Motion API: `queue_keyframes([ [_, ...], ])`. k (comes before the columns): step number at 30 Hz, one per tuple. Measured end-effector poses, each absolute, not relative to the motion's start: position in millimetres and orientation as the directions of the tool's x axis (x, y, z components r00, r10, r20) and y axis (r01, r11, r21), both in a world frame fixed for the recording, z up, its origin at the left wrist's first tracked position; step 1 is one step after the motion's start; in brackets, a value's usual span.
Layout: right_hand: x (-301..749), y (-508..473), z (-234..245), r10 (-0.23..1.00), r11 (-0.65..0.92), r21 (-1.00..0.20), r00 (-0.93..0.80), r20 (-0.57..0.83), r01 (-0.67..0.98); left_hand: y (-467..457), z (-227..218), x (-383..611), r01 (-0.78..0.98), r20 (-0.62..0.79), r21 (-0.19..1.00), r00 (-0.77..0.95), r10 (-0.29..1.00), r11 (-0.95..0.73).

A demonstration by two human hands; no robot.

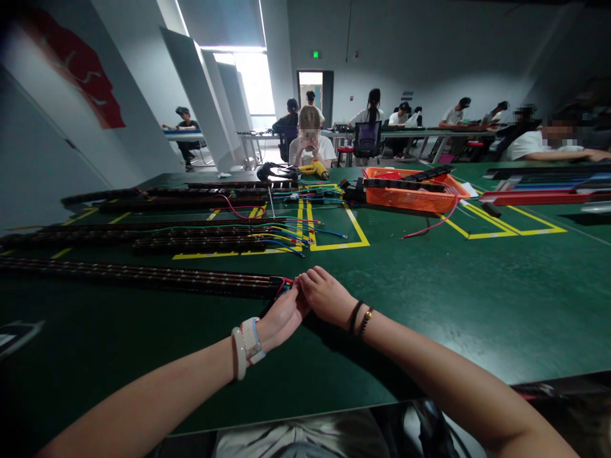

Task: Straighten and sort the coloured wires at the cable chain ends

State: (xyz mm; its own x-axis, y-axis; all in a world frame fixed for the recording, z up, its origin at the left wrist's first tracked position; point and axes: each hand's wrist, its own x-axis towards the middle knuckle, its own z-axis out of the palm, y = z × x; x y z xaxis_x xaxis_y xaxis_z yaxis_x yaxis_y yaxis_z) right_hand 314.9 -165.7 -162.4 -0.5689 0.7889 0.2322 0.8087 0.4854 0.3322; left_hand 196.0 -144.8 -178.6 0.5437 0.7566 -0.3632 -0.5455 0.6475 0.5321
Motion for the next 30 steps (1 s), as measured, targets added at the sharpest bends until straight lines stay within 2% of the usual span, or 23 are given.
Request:
queue_keyframes([
  [4, 319.1, -173.6, -167.6, 0.788, 0.494, 0.241, -0.548, 0.282, 0.835, -141.5, -185.3, 196.3, -0.56, -0.306, 0.522, 0.581, 0.754, 0.643],
  [7, 325.6, -175.8, -167.0, 0.797, 0.491, 0.139, -0.507, 0.327, 0.86, -141.6, -184.4, 195.7, -0.553, -0.227, 0.563, 0.61, 0.759, 0.614],
  [11, 342.6, -173.7, -157.9, 0.795, 0.492, 0.034, -0.464, 0.391, 0.87, -144.0, -177.2, 193.1, -0.487, -0.255, 0.605, 0.632, 0.732, 0.63],
  [15, 359.6, -170.6, -149.6, 0.771, 0.511, 0.094, -0.504, 0.39, 0.854, -144.8, -173.3, 190.7, -0.446, -0.281, 0.596, 0.663, 0.693, 0.668],
  [22, 361.9, -168.7, -148.3, 0.698, 0.551, 0.377, -0.659, 0.281, 0.745, -143.7, -175.6, 191.4, -0.445, -0.292, 0.577, 0.671, 0.681, 0.685],
  [24, 360.2, -169.7, -148.3, 0.681, 0.552, 0.425, -0.682, 0.266, 0.717, -143.7, -177.2, 192.0, -0.462, -0.276, 0.57, 0.672, 0.687, 0.68],
  [27, 357.8, -171.8, -147.3, 0.697, 0.542, 0.421, -0.669, 0.259, 0.727, -144.2, -178.8, 192.7, -0.478, -0.257, 0.58, 0.661, 0.705, 0.66],
  [30, 355.8, -171.7, -146.5, 0.765, 0.504, 0.308, -0.583, 0.274, 0.807, -145.1, -178.3, 192.4, -0.466, -0.27, 0.604, 0.643, 0.717, 0.646],
])
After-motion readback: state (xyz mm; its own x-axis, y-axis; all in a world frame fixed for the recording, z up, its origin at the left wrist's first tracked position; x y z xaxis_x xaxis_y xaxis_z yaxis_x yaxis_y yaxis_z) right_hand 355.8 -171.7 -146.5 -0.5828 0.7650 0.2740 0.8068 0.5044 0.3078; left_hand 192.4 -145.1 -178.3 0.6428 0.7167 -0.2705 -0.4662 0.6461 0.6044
